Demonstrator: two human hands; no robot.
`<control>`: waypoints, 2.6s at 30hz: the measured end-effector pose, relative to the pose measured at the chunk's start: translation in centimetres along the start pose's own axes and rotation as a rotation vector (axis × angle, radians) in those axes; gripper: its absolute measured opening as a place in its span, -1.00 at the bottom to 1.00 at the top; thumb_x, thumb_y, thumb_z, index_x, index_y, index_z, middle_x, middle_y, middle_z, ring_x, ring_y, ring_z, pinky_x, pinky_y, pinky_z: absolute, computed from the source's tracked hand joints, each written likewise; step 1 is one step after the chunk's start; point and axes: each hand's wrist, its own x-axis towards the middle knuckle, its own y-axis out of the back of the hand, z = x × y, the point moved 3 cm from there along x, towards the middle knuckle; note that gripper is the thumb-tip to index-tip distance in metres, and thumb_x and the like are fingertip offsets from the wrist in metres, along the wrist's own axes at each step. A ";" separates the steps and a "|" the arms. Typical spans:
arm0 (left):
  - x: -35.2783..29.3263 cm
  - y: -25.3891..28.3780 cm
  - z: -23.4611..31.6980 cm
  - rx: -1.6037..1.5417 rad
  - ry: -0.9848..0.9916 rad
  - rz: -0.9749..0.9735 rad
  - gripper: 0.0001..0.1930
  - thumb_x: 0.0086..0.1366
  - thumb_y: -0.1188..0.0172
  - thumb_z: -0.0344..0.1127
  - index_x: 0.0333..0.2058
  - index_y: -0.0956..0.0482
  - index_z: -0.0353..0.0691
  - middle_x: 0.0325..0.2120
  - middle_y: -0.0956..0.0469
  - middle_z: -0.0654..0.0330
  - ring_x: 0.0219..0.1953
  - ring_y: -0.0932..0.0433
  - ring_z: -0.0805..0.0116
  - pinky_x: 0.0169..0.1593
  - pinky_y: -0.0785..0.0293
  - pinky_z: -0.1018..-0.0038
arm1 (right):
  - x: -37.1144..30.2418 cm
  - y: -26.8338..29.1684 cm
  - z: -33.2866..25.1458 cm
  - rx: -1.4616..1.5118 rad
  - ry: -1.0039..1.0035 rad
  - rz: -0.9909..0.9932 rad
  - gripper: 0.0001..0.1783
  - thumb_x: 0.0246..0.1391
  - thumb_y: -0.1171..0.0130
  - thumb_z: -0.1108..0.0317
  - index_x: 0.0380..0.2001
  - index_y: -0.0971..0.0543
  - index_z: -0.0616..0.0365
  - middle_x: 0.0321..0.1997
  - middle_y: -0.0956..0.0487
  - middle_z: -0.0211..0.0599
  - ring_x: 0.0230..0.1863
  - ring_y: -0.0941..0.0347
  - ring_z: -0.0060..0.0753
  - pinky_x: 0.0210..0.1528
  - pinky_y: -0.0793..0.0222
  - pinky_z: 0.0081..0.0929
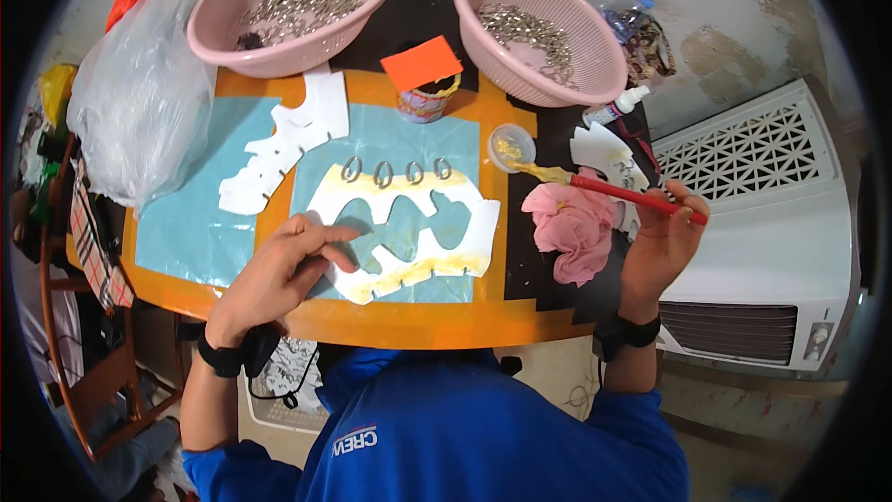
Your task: Applying glue to white shoe upper components and attaching metal eyelets.
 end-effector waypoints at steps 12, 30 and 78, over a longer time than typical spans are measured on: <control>-0.5 -0.3 -0.6 -0.227 0.170 0.010 -0.50 0.26 -0.15 -0.68 0.18 -0.55 -0.25 -0.19 -0.74 0.28 -0.03 -0.44 0.29 0.15 -0.36 0.40 | 0.4 4.4 5.7 0.027 -0.222 0.165 -0.80 0.42 -0.10 0.40 0.00 -0.42 0.23 0.07 -0.52 -0.11 0.04 -0.62 -0.20 0.08 -0.70 -0.15; -0.7 4.4 -0.5 -0.137 0.101 0.272 -0.62 0.36 -0.09 -0.65 0.12 -0.58 -0.29 -0.11 -0.68 0.20 -0.10 -0.57 0.43 0.04 -0.48 0.49 | -0.7 4.9 6.4 -0.649 -0.183 -0.021 -0.87 0.18 -0.30 0.55 -0.21 -0.57 0.22 -0.09 -0.57 -0.28 -0.01 -0.51 -0.42 0.06 -0.42 -0.52; -11.3 -10.0 7.4 -0.819 0.265 -0.159 -0.64 0.52 -0.14 -0.36 0.22 -0.52 -0.32 0.05 -0.62 0.13 0.15 -0.55 0.38 0.24 -0.45 0.44 | -3.2 -17.5 -4.0 -0.178 -1.142 -1.358 -0.76 0.18 -0.35 0.47 -0.18 -0.47 0.21 -0.33 -0.55 -0.45 -0.35 -0.50 -0.71 -0.38 -0.44 -0.70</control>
